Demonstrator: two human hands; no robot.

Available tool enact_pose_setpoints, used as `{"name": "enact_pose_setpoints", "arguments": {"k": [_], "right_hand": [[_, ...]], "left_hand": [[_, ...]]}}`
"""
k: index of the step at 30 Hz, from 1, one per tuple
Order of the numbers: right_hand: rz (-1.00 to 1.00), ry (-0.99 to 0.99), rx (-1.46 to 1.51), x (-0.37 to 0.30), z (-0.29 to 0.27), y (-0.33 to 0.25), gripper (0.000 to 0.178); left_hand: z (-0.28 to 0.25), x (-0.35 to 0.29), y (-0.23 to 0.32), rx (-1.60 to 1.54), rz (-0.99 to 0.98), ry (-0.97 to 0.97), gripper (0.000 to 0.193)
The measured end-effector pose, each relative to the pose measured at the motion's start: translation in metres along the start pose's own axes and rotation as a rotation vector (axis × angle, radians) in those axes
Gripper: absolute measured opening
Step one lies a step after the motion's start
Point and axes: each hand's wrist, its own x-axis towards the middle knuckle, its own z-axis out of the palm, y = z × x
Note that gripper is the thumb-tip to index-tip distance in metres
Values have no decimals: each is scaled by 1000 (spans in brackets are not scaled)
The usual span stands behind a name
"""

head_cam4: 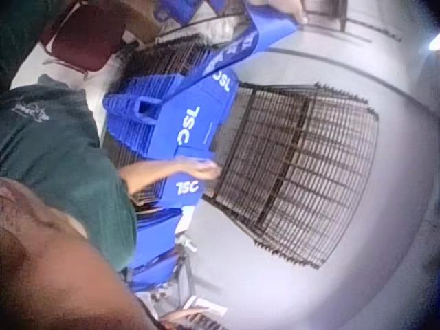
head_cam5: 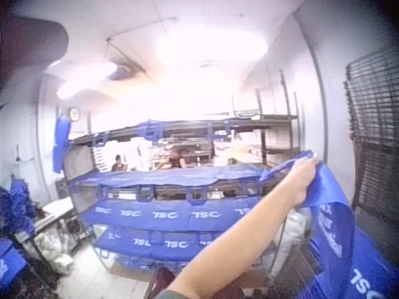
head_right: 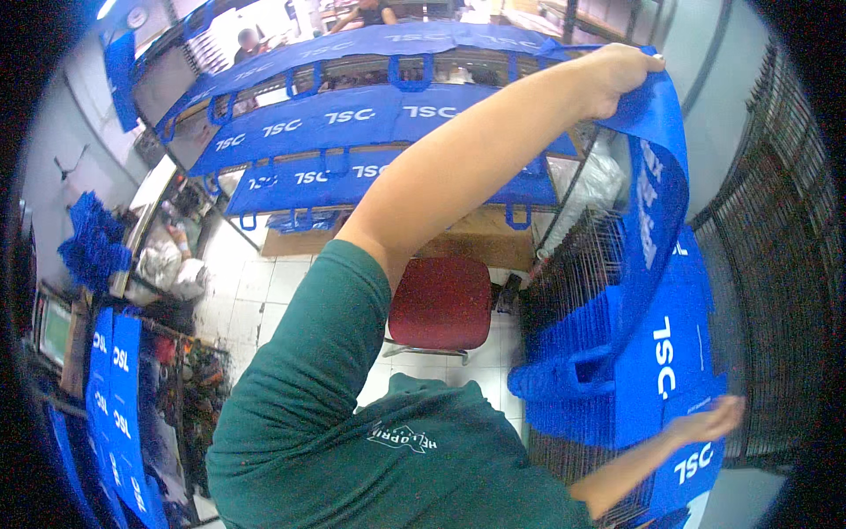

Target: The person repeatedly picks up blue tote bags from a table and stacks them into a metal wire cage. The person handles the bags one by one, unfolding them slightly before placing them into the cage. Another person is visible in the background working at a separate table.

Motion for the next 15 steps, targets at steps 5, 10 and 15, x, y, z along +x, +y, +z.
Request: {"name": "enact_pose_setpoints", "arguments": {"k": [5,10,15], "right_hand": [[2013,-923,1062,-208,82,-48,69],[2207,-1401,1554,-239,121,-154,86],[1871,-1741,1802,-245,135,-172,104]], "left_hand": [[2,-1,7,245,142,347,25],[3,-26,47,217,215,400,28],[-13,-36,77,328,292,544,29]]}}
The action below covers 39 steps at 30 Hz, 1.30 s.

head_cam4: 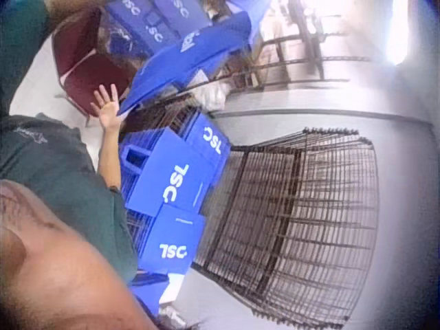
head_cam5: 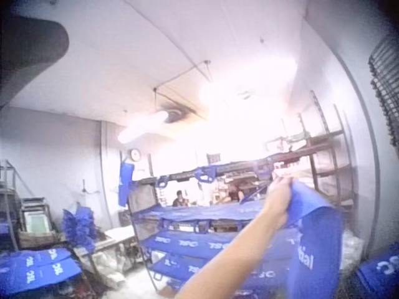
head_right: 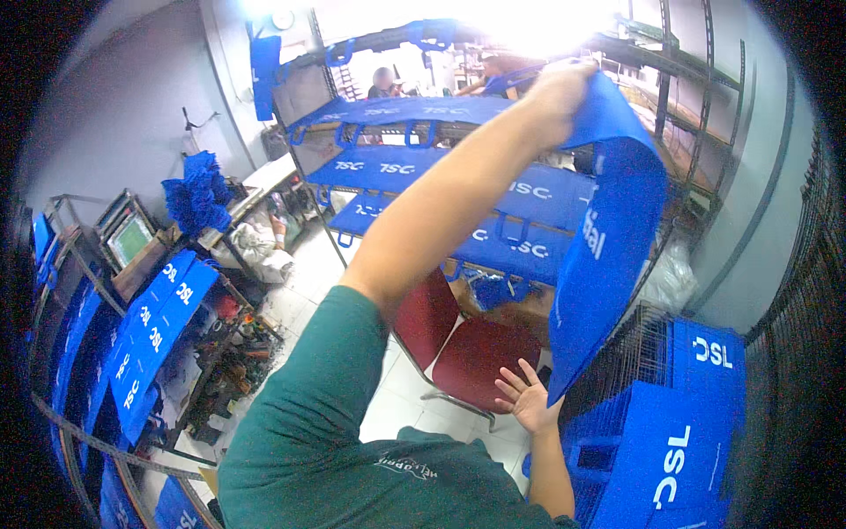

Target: The person repeatedly picks up blue tote bags from a table and stacks them into a metal wire cage. The person handles the bags one by one, unfolding them slightly before placing them into the cage. Another person is visible in the background working at a separate table.

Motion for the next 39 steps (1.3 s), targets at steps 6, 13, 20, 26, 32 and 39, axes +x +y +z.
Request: {"name": "enact_pose_setpoints", "arguments": {"k": [6,13,20,26,32,39], "right_hand": [[-156,-119,350,-36,47,-29,85],[-492,194,-164,-70,46,-98,57],[-461,164,-308,-125,35,-209,45],[-587,496,-599,-186,15,-312,38],[-878,780,-779,-267,1,-396,40],[-1068,1187,-794,-280,-17,-380,53]], "left_hand": [[-66,-64,52,-36,-21,98,19],[-132,-125,36,131,-153,325,22],[-159,-71,-65,-5,-300,104,18],[-52,41,-199,-146,-466,-130,25],[135,138,-297,-308,-456,-326,24],[248,223,-423,-236,-414,-790,41]]}}
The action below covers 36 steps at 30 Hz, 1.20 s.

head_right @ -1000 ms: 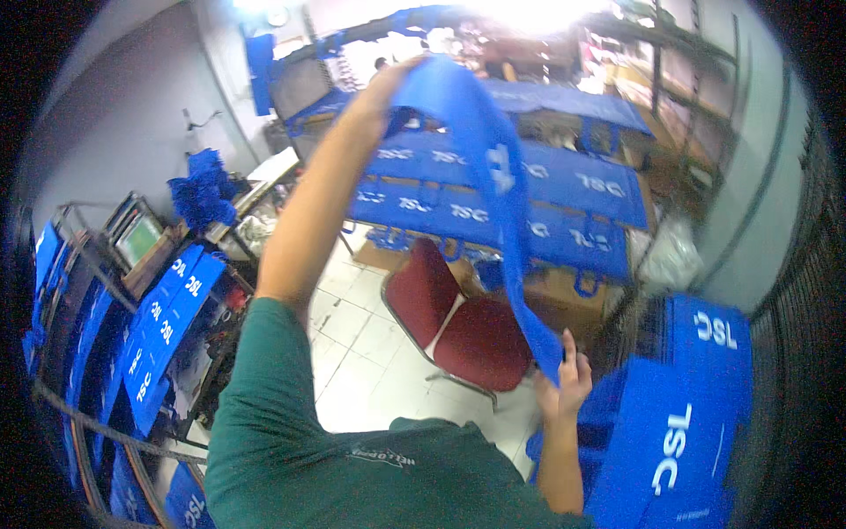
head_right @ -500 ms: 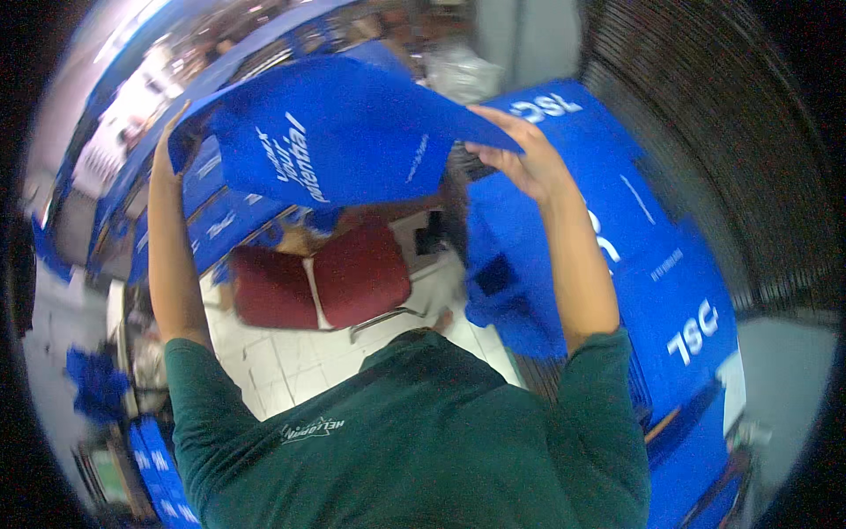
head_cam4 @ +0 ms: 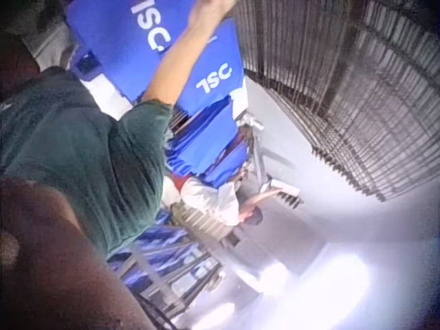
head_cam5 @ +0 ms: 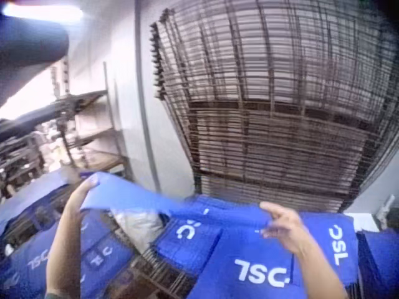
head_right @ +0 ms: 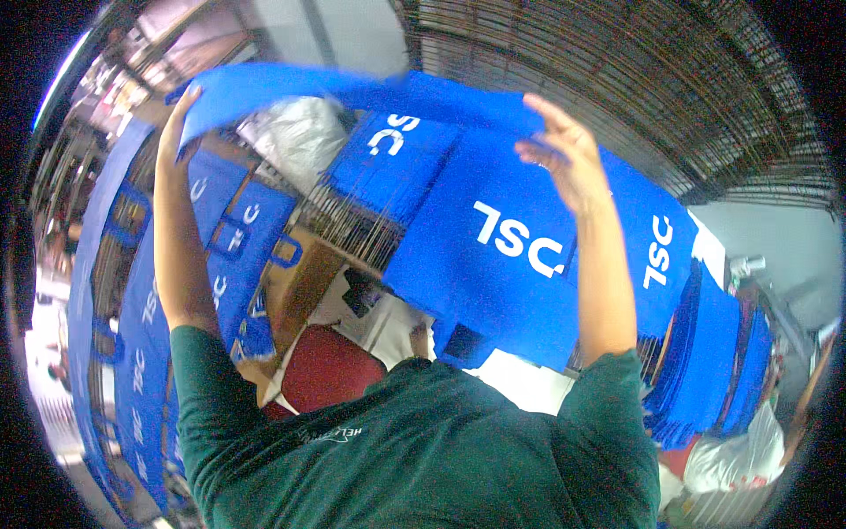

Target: The person repeatedly picks up blue tote bags from a table and stacks them into a metal wire cage. The person handles the bags one by one, unfolding them slightly before placing them into the cage. Another person is visible in the background working at a separate table.

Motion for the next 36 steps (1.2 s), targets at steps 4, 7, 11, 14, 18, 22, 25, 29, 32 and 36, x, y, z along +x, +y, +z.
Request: {"name": "enact_pose_setpoints", "arguments": {"k": [4,7,11,14,18,22,25,29,32,36], "right_hand": [[18,211,-243,-15,6,83,58],[124,312,-283,-14,12,155,64],[328,410,-331,8,19,234,65],[220,431,-646,23,22,270,66],[292,562,-862,16,36,281,51],[278,692,-861,3,48,280,26],[175,733,-969,1,48,280,21],[223,726,-1001,1,49,273,17],[209,710,-1021,2,49,273,16],[182,714,-1046,0,46,278,14]], "left_hand": [[-37,58,-55,385,-93,-254,59],[-84,127,-140,602,-312,-456,67],[-76,172,-247,852,-388,-295,70],[-75,199,-289,907,-402,-312,66],[-66,217,-315,1006,-410,-277,63],[-73,215,-337,1027,-406,-260,61],[-75,206,-345,926,-505,-210,58],[-97,198,-362,738,-616,-175,60],[-107,193,-374,677,-587,-165,53],[-99,192,-373,712,-597,-180,54]]}}
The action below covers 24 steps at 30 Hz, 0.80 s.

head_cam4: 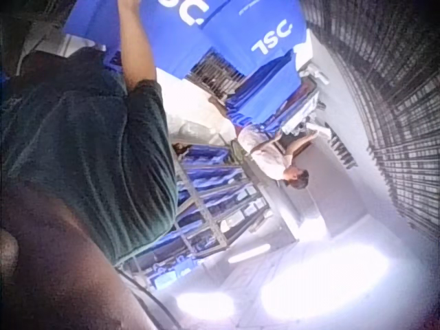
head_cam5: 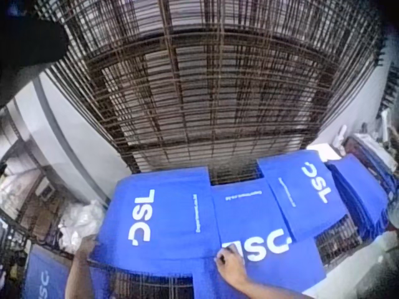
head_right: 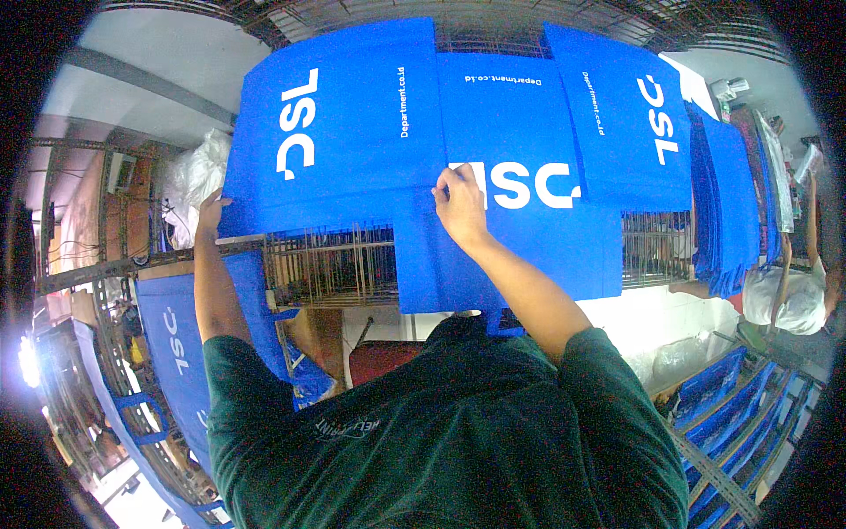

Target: The person repeatedly picks up blue tote bags from a table and stacks them into a metal wire cage. The person handles the bags one by one, unfolding them slightly before placing them into the cage. Another person is visible in the background working at a separate table.

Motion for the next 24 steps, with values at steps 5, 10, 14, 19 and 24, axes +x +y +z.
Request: {"name": "enact_pose_setpoints", "arguments": {"k": [5,10,14,19,24], "right_hand": [[-47,1,10,-2,1,-2,14],[-88,45,3,-3,3,4,14],[-97,37,-10,-3,-2,1,14],[-85,75,-11,7,-21,-10,15],[-193,231,-134,44,-105,-7,21]], "left_hand": [[-8,-2,-11,-18,54,5,56],[7,-23,15,66,31,68,53],[8,-24,13,33,24,66,60],[1,-23,-21,240,117,365,79],[35,-89,7,197,369,677,70]]}}
